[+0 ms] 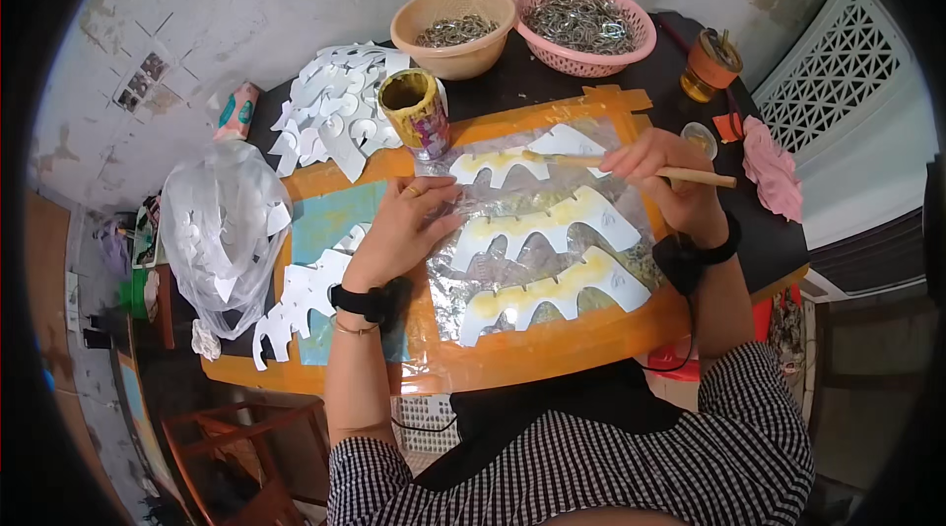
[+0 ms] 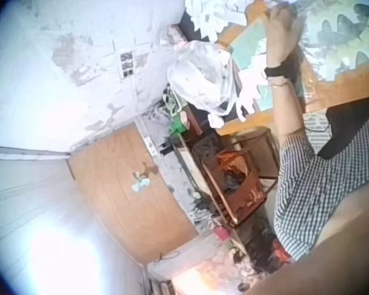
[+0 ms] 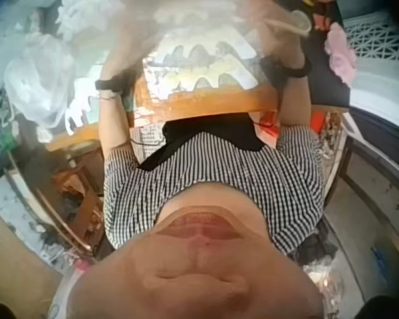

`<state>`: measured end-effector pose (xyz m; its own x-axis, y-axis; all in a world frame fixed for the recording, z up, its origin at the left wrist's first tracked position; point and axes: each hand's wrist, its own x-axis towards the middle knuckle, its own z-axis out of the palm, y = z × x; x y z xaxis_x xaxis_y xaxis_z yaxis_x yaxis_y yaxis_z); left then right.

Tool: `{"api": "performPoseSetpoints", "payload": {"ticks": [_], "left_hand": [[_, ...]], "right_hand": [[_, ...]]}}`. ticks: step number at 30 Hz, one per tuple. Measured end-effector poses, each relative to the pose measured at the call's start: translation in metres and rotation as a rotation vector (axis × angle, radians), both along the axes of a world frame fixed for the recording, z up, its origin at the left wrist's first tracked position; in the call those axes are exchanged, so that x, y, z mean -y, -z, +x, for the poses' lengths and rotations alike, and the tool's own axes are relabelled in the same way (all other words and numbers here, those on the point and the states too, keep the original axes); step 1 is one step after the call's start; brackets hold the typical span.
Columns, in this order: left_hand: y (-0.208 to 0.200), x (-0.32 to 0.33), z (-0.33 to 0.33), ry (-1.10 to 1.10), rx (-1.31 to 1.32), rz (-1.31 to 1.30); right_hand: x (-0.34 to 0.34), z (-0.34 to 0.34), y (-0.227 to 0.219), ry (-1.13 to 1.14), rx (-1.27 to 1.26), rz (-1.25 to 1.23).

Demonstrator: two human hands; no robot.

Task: Apply glue to white material shoe components using a brush.

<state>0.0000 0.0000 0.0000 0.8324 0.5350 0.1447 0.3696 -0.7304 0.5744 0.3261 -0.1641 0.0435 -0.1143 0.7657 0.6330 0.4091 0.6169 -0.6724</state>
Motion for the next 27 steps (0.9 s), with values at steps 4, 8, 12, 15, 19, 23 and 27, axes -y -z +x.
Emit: {"api": "performPoseSetpoints", "payload": {"ticks": [4,8,12,15,19,23,27], "left_hand": [[-0.003,-0.002,0.001,-0.029,-0.014,-0.003],[0.000,-0.004,-0.002,-0.031,-0.011,-0.002],[-0.002,-0.002,-0.002,-0.035,-0.020,-0.014],[-0.002,-0.002,0.002,-0.018,0.012,0.042],[0.003,-0.002,-0.001,-0.013,0.005,0.039],[0.002,-0.001,0.000,-0.017,-0.001,0.004],[0.004,-0.001,0.001,-0.012,0.033,0.043]], "right_hand": [[-0.002,0.000,0.002,0.081,-0.033,-0.002],[-0.001,0.000,-0.003,0.164,-0.059,-0.045],[-0.002,-0.002,-0.004,0.376,-0.144,-0.133],[-0.007,0.022,0.007,0.346,-0.182,-0.030],[-0.011,0.034,0.020,0.408,-0.397,-0.097],[-0.011,0.043,0.020,0.489,-0.464,-0.145],[-0.011,0.044,0.019,0.519,-0.502,-0.166]]}}
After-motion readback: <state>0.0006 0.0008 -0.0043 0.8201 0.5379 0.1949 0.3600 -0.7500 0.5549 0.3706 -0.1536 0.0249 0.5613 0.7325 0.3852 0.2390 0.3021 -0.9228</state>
